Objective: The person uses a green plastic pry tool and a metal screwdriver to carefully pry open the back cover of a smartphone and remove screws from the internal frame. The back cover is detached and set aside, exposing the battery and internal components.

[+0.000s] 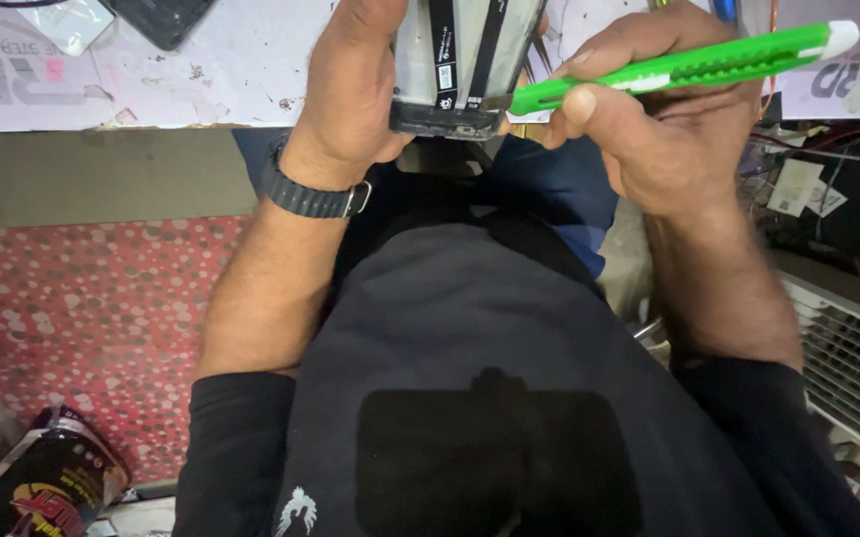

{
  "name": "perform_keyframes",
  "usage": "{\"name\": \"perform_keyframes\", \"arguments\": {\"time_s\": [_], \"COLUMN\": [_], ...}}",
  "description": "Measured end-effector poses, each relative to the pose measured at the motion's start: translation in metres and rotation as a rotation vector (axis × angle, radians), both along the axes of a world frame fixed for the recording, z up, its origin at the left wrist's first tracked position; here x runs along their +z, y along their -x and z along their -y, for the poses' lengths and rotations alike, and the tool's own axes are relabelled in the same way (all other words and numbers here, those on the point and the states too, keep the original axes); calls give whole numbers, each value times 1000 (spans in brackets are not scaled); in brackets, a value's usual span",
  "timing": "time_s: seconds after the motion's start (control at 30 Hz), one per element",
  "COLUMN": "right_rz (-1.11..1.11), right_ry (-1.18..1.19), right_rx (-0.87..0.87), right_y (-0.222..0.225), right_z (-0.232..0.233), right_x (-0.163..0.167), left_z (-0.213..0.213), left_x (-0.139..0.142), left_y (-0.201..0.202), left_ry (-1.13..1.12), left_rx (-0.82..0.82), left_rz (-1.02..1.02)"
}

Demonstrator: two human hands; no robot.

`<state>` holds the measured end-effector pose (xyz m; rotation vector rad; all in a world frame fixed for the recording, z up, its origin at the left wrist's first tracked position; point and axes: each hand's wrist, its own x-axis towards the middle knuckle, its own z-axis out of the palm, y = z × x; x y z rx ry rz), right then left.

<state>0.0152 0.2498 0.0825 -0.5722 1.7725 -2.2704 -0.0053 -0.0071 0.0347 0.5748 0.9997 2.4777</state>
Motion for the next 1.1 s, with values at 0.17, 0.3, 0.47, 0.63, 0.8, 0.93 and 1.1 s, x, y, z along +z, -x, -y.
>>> {"name": "perform_keyframes", "arguments": {"time_s": [0.17,0.3,0.47,0.63,0.8,0.93,1.1], "right_rz": [98,163,280,285,311,306,284], "right_ry": [88,126,172,156,152,120,76], "right_rx": [68,97,39,27,53,59,80], "right_y": [7,10,7,7,8,8,11], "right_z": [-4,-7,-6,-5,-2,-1,-1], "right_x": [-3,-4,-4,-6,-5,-2,-1], "left_z": [0,-1,0,0,-1,-1,-1], "left_x": [0,1,-1,-11,-20,-18,-9], "left_y": [-2,-3,-4,-4,-5,-6,-4], "left_ry": [3,58,40,-3,-48,-86,-66], "left_rx": [-8,8,-13,-28,-10,0,21], "left_rz": [27,22,40,36,170,277,273]}}
